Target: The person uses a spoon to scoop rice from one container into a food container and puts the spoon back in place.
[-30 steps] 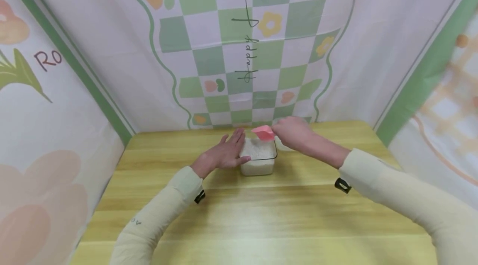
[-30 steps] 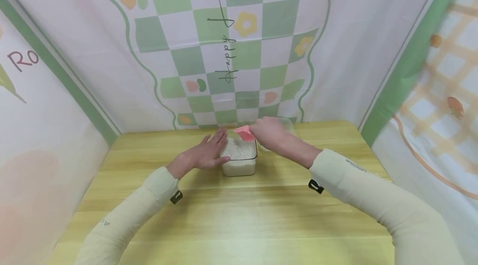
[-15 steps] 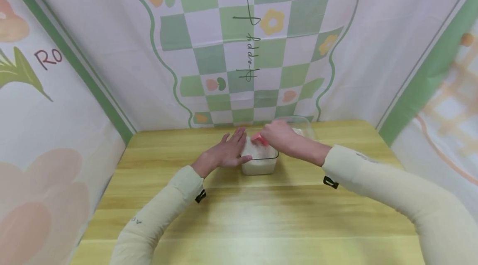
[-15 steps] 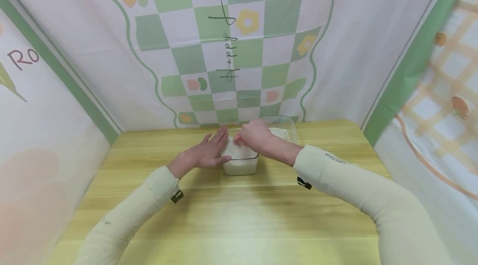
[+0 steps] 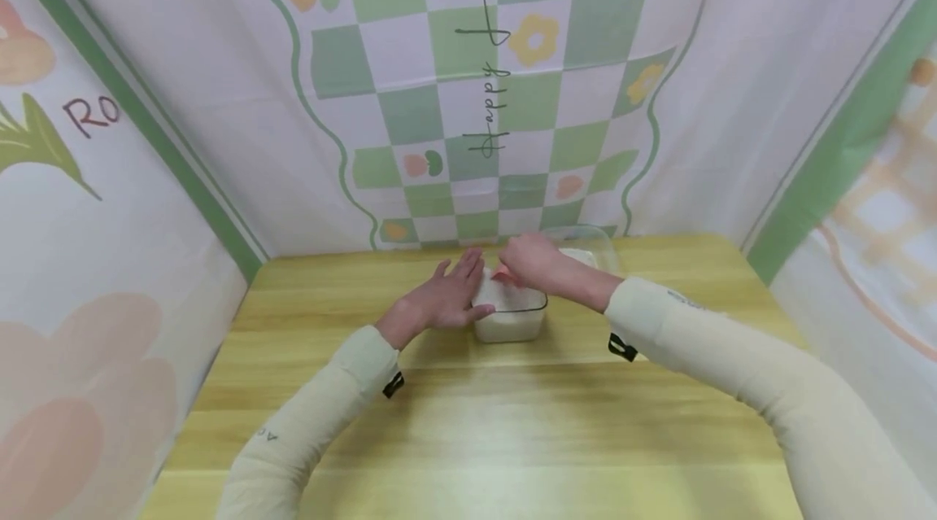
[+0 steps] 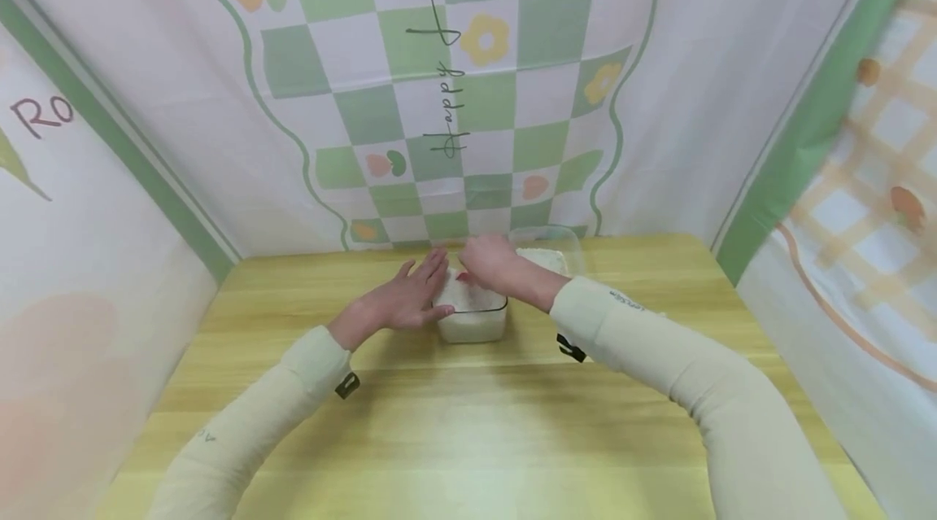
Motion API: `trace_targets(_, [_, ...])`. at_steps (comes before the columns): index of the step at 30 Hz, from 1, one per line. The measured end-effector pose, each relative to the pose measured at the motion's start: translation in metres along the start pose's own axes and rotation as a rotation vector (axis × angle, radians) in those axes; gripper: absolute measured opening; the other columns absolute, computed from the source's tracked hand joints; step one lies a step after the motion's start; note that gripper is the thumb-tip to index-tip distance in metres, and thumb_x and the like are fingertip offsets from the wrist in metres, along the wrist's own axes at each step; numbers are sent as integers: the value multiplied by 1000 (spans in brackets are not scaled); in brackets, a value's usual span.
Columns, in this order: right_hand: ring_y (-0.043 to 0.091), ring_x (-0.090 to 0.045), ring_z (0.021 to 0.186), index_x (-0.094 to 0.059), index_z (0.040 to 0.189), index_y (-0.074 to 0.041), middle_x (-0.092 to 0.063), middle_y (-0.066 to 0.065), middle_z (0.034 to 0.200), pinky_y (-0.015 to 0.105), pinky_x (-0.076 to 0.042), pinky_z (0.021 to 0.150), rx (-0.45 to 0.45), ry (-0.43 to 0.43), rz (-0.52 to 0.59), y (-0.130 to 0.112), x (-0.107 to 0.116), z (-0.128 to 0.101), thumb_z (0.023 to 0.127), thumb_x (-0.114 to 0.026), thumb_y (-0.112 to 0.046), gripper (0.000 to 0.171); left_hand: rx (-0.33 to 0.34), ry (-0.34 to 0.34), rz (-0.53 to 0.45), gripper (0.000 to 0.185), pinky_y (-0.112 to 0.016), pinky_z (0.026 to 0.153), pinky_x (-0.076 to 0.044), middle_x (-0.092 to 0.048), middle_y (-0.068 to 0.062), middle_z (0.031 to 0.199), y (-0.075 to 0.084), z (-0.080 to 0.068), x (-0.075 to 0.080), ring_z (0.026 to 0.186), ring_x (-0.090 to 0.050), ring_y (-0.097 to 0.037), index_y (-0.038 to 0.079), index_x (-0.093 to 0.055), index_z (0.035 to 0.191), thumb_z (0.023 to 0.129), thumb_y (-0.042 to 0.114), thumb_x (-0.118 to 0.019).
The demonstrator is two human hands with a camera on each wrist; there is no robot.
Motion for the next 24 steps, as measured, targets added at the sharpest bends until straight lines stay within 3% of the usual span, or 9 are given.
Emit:
trace_targets(5, [24, -64, 73, -63, 78, -7, -66, 7, 77, 36, -57, 66, -41, -104, 87, 9, 1, 1, 81, -69, 0, 10, 13, -5, -3, 92, -54, 125, -8, 12, -14, 167, -1, -1, 4, 156, 11, -24, 1, 1, 159, 101, 66, -27])
trace_targets(9, [17, -53, 58, -55, 63, -11, -53, -1, 59, 25, -49, 52, -62, -219, 161, 18, 0, -1, 76, -62, 7, 23, 0, -9, -20, 92, -55, 125, -8, 11, -15, 167, 2, -1, 5, 156, 10, -26, 0, 0, 159, 101, 66, -28])
trace_targets(12, [10, -49, 46, -51, 49, -12, -52, -3, 47, 19, -39, 44, -38, -256, 238, 24, -1, -4, 75, -56, 6, 32, -4, -10, -22, 92, -56, 125, -9, 10, -16, 167, 3, -2, 5, 156, 9, -27, -1, 0, 159, 101, 66, -28])
trace_targets(14, [6, -50, 42, -58, 46, -10, -57, -2, 45, 17, -35, 43, -34, -269, 306, 29, -3, -7, 76, -55, 3, 33, -4, -11, -25, 93, -56, 125, -9, 10, -16, 167, 3, -2, 5, 156, 9, -27, -1, 0, 159, 101, 66, -28])
trace_targets(18, [5, -60, 43, -74, 58, -5, -70, 4, 54, 16, -43, 46, -56, -277, 481, 38, -7, -17, 80, -55, 2, 30, 0, -1, -22, 92, -55, 125, -9, 9, -16, 168, 3, -2, 4, 156, 9, -26, -1, -1, 159, 101, 66, -28])
trace_targets(24, [7, -65, 51, -73, 84, 13, -71, 10, 61, 21, -56, 55, -188, -357, 900, 50, -22, -36, 90, -54, 8, 21, -6, -1, -32, 91, -56, 125, -10, 9, -16, 168, 5, -2, 4, 156, 8, -27, -1, -1, 159, 102, 64, -28])
Point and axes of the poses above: each hand's wrist, its own z-axis towards the middle knuckle, its own x-axis out of the back of the hand, y = z × x, the point moved 6 cm from there along z, towards the middle knuckle
